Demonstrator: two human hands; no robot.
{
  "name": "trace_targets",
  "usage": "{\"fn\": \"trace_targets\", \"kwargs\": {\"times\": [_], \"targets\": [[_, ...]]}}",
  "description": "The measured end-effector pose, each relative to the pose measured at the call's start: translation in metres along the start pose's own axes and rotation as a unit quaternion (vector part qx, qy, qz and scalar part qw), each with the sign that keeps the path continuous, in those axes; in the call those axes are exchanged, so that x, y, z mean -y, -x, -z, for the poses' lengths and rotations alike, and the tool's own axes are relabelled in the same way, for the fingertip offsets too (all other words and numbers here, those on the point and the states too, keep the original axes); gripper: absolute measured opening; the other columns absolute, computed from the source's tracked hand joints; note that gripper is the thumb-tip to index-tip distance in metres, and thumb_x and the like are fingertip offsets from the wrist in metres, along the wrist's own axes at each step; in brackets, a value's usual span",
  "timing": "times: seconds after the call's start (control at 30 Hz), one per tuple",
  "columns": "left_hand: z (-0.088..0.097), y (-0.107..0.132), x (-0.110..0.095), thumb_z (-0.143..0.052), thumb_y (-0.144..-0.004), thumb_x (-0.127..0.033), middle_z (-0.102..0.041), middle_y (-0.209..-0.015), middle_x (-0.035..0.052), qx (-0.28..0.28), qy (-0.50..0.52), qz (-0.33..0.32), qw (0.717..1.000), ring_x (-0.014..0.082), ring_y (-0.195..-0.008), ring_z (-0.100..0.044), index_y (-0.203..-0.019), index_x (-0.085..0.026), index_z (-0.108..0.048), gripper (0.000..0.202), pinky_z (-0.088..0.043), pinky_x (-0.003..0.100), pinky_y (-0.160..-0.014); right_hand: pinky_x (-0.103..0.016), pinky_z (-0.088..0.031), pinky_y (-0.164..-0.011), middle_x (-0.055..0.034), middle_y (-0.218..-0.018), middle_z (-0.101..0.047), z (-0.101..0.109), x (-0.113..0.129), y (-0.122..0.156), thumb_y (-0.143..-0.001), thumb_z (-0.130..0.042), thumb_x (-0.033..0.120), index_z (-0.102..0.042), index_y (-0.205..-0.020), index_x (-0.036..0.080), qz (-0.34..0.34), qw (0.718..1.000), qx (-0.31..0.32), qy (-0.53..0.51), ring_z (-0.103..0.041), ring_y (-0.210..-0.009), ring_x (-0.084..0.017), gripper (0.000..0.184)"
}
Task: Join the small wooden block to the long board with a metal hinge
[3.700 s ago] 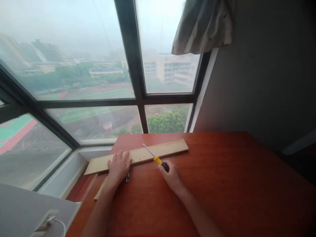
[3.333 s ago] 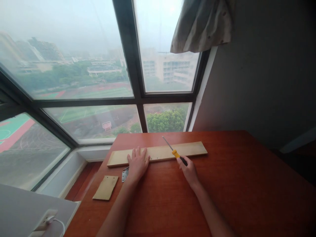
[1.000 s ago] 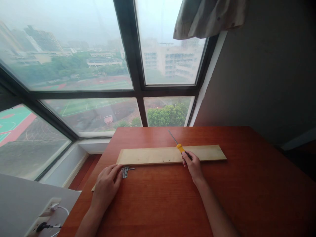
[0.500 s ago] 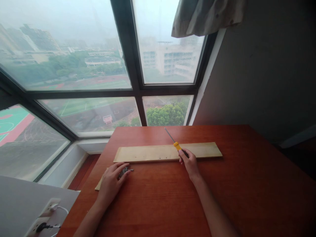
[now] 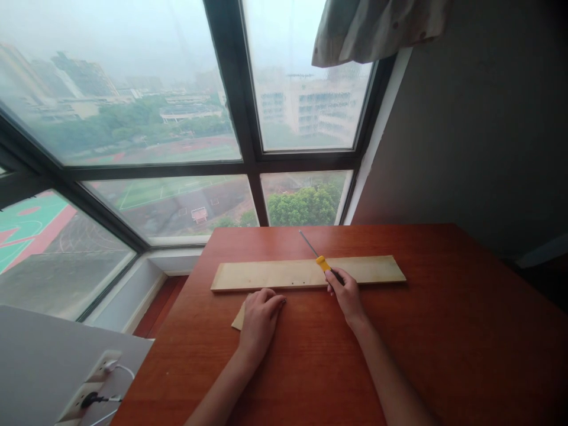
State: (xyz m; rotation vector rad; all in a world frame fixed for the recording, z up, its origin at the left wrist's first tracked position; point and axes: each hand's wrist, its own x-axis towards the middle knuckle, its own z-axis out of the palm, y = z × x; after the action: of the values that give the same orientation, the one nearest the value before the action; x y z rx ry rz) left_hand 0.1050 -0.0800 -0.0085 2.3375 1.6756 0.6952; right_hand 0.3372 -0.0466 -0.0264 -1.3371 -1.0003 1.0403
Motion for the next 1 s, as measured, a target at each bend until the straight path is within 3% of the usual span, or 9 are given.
{"fn": "trace_targets", "kwargs": {"times": [0.17,0.3,0.43,0.7,1.0], "targets": [[-0.025,-0.012,-0.049,-0.054,-0.091,-0.022,-0.064,-0.091,0.0044,0.005,0.010,0.014,1.000,0.0211,-0.088,-0.055,-0.094,-0.026,-0.072,0.020,-0.040,0.035,-0.079,-0.025,-0.038,-0.048,0.0022,-0.058,-0.054,0.000,-0.001,0.000,-0.079,-0.063,0.055,-0.065,-0.088,0.016,0.003,1.000,0.000,0.007,-0.047,-0.051,-0.012,0.040],[-0.033,-0.016,-0.067,-0.052,-0.091,-0.020,-0.063,-0.092,0.0046,0.002,0.017,0.019,1.000,0.0217,-0.089,-0.055,-0.095,-0.027,-0.071,0.020,-0.039,0.035,-0.081,-0.025,-0.039,-0.048,0.0015,-0.059,-0.055,0.001,-0.003,0.000,-0.079,-0.062,0.055,-0.064,-0.088,0.017,0.004,1.000,0.000,0.013,-0.047,-0.051,-0.012,0.040],[-0.032,-0.015,-0.066,-0.053,-0.088,-0.019,-0.063,-0.096,0.0051,0.005,0.047,0.018,0.999,0.0225,-0.093,-0.056,-0.100,-0.026,-0.068,0.020,-0.041,0.036,-0.084,-0.025,-0.039,-0.048,0.0011,-0.059,-0.056,0.001,-0.003,0.000,-0.079,-0.063,0.056,-0.065,-0.088,0.017,0.004,1.000,0.001,0.016,-0.048,-0.051,-0.012,0.040],[-0.025,-0.008,-0.049,-0.054,-0.083,-0.015,-0.061,-0.119,0.0093,0.007,0.124,0.002,0.992,0.0239,-0.112,-0.054,-0.123,-0.020,-0.055,0.040,-0.043,0.041,-0.098,-0.024,-0.038,-0.047,0.0014,-0.059,-0.057,0.001,-0.002,-0.001,-0.077,-0.063,0.057,-0.065,-0.090,0.017,0.001,1.000,0.002,0.015,-0.048,-0.050,-0.012,0.042],[-0.010,0.014,-0.038,-0.052,-0.082,-0.013,-0.057,-0.126,0.0105,0.045,0.070,-0.024,0.996,0.0263,-0.116,-0.052,-0.124,-0.021,-0.054,0.043,-0.043,0.045,-0.101,-0.025,-0.038,-0.048,0.0022,-0.058,-0.055,0.001,-0.001,0.000,-0.078,-0.063,0.056,-0.064,-0.091,0.017,0.000,1.000,0.004,0.016,-0.047,-0.051,-0.013,0.042]]}}
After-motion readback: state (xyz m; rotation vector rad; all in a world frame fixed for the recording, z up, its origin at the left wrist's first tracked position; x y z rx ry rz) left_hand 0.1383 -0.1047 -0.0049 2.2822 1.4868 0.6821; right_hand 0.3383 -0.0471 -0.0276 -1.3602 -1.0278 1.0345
